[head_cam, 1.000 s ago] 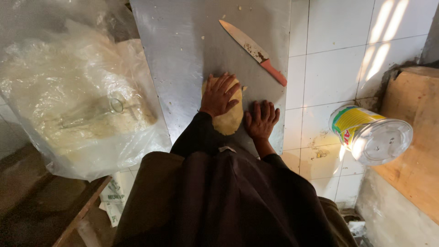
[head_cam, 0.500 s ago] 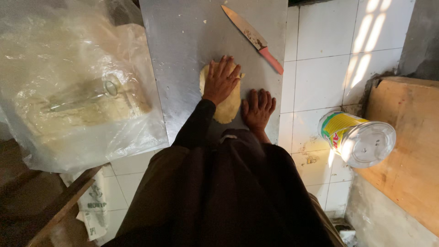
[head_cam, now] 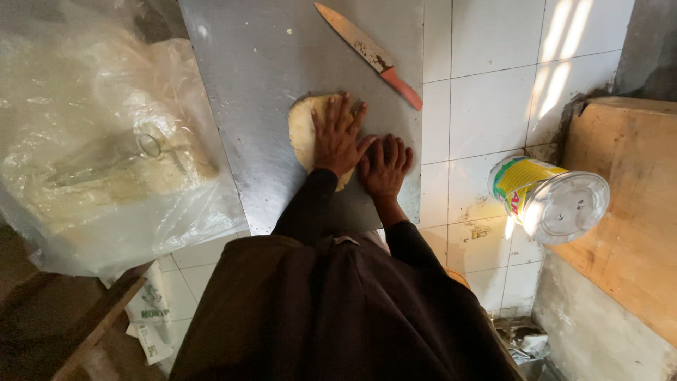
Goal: The person flattens a piece of dough on a metal table by hand and by rolling a glass bottle over it, then cuts the dough in half using a knife.
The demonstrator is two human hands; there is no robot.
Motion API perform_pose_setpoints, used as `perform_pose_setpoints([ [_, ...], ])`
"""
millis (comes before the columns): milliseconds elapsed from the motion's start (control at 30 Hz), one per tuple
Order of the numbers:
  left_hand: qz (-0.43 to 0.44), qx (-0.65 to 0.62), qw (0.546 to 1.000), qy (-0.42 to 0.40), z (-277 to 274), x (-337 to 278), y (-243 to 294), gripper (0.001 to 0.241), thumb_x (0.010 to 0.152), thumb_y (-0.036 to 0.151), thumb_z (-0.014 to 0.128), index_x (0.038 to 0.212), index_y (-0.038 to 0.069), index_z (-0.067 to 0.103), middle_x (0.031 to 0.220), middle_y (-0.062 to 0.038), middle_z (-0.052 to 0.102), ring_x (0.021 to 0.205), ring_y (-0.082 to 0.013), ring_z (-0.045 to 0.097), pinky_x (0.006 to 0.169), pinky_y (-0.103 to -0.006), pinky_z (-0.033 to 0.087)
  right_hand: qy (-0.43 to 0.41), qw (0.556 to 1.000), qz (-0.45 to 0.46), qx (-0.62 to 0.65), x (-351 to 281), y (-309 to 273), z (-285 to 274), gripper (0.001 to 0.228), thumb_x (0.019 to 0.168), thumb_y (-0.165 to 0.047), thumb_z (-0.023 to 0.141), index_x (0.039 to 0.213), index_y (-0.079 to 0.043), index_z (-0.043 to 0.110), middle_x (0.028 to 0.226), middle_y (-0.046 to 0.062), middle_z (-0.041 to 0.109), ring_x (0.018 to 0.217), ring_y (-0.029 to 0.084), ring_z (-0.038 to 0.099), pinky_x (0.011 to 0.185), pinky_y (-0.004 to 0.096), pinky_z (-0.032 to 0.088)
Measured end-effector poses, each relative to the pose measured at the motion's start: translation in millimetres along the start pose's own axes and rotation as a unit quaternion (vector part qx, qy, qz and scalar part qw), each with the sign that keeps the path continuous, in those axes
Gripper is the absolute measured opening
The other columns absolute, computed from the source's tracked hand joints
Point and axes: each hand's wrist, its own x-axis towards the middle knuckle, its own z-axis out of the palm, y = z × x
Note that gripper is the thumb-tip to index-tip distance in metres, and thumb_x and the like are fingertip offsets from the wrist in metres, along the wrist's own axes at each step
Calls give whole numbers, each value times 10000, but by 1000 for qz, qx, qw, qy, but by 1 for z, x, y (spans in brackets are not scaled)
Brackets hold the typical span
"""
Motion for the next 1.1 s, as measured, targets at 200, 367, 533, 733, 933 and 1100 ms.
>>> perform_pose_setpoints([
  [200,8,4,1000,1,-11,5,0,783,987,671,507,1634,285,292,1704,-122,193,1569,-403,137,1197,-728,13,20,1000,-12,-7,4,-2,-1,548,1030,-482,568,1432,-112,615,1523,173,500,1451,390,390,1225,606,217],
  [367,30,-17,999,35,-5,-4,-6,735,1030,596,506,1640,237,310,1709,-120,231,1576,-378,177,1222,-709,21,36,999,-5,17,0,-4,-4,535,1025,-510,579,1412,-141,605,1499,160,511,1431,380,404,1206,606,236],
  [533,85,-169,975,116,-8,-21,-35,452,1051,302,570,1457,103,565,1626,-196,370,1520,-400,325,1248,-597,200,51,997,-23,51,2,-6,-14,607,1010,-544,584,1437,-113,581,1471,197,504,1414,395,407,1185,614,236],
  [733,114,-147,969,161,-18,-133,-73,294,1008,175,650,1278,58,655,1446,-128,556,1369,-352,510,1160,-500,417,42,989,-67,129,-5,4,-22,648,997,-538,640,1457,-89,559,1479,183,516,1421,403,433,1204,622,258],
  [933,107,-99,979,146,10,-163,-62,465,886,369,772,1233,86,650,1439,-128,548,1359,-337,489,1146,-586,346,-7,929,-298,221,-26,0,-38,693,850,-506,790,1371,-100,577,1373,225,524,1241,426,500,1073,584,378],
  [1100,47,-50,977,200,39,-157,-54,436,838,381,788,1182,139,676,1388,-65,584,1348,-298,495,1151,-620,310,-21,939,-290,183,-23,-5,-20,482,867,-283,789,1298,-140,628,1333,141,579,1207,348,553,1059,531,416],
])
